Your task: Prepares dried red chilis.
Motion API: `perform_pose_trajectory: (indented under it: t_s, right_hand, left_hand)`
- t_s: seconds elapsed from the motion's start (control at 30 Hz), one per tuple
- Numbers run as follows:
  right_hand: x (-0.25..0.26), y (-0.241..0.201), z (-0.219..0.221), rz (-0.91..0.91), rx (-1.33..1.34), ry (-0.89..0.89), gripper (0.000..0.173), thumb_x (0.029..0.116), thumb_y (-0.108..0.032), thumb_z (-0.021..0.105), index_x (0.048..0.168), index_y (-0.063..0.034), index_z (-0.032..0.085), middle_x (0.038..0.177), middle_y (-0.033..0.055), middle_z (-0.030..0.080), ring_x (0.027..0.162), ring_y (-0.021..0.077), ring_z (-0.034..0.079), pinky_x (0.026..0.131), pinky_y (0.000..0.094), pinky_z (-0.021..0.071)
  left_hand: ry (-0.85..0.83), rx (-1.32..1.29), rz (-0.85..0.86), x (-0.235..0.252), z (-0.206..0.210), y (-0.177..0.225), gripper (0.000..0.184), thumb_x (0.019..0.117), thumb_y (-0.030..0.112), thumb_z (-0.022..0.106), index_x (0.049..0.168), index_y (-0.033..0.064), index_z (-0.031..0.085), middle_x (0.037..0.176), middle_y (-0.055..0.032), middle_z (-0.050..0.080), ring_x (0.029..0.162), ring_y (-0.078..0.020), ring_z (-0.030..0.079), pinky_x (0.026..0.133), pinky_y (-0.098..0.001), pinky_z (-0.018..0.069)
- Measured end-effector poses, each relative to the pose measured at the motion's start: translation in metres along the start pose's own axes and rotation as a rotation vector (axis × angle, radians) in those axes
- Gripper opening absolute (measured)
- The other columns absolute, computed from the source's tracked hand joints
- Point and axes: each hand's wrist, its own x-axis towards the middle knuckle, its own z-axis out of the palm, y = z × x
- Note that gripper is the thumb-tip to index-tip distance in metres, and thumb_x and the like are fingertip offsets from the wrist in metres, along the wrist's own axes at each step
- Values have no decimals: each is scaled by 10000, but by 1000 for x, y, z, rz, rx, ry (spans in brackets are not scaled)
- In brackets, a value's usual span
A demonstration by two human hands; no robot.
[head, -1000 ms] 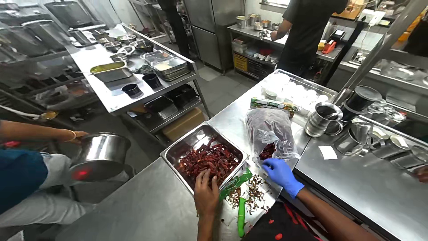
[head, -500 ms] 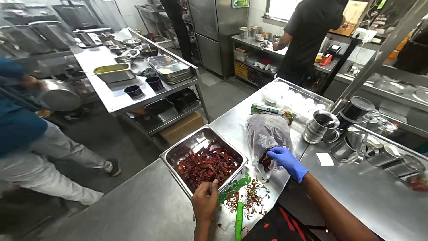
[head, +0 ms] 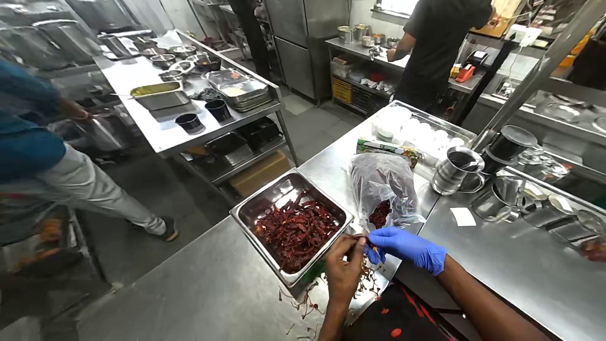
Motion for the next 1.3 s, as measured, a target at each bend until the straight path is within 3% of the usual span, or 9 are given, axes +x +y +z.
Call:
perform_pose_trajectory:
  t_s: [0.1,0.2,0.3,0.47,0.8,0.93,1.03,1.13,1.3]
  right_hand:
    - [1,-2,10,22,45,-64,424,1100,-372,398,1104,-45,668,950,65,709,836,139,668,793,322,555]
    - [8,-2,22,-10,41,-26,367,1093,-283,442,1049,-21,694,912,67,719,805,139,667,785,327,556]
    - [15,-4,29,-70,-3,40,362,1095,-258,447,992,-21,701,834,50,686,754,127,628,753,314,529]
    - [12,-19,30,-34,-125,61,338,1051,-363,575,1096,-54,703,900,30,707,810,113,655,785,296,545]
    - [4,-33,28,-40,-148,107,425,1087,-409,478,1072,-58,717,900,35,713,798,120,659,764,292,547]
    - [7,-33,32,-82,-103,125,349,1085,-313,502,1031,-38,710,889,49,704,803,127,653,787,295,547]
    - [9,-29,32,-151,-125,120,341,1087,-276,494,980,-31,706,847,58,687,794,134,639,790,307,536]
    - [11,-26,34,-194,-180,141,382,1091,-302,490,917,-36,702,776,39,664,720,116,611,715,289,517]
    - [16,-17,40,-282,-124,116,346,1070,-262,540,859,-35,694,721,13,637,664,86,585,659,259,505]
  left_hand:
    - [74,137,120,5,-11,15,106,938,110,689,969,74,784,989,-41,727,769,-133,693,674,-291,623]
    - [150,264,205,6,-18,25,109,938,114,689,965,67,784,1017,-36,740,824,-113,714,710,-283,636]
    - [197,238,170,7,-20,28,136,958,139,659,981,51,759,927,-26,721,781,-114,695,708,-287,628]
    - [283,185,109,4,-21,23,169,984,126,621,1056,13,724,852,-42,727,699,-138,704,661,-301,635]
    - [286,339,208,7,-23,29,161,969,121,658,1045,12,748,899,-32,741,739,-86,712,699,-265,640]
    - [268,307,213,6,-20,33,181,962,123,664,1073,-1,736,924,-37,746,750,-95,718,701,-275,644]
    - [153,47,37,6,-18,42,307,924,155,728,1188,9,672,967,-82,731,790,-184,712,718,-322,633]
    - [103,-290,-175,3,-16,42,183,939,75,715,1069,-50,692,937,-162,709,808,-203,684,753,-313,600]
    - [80,-692,-497,1,-18,41,177,1014,114,611,1019,-50,678,861,-152,682,700,-135,639,655,-278,562]
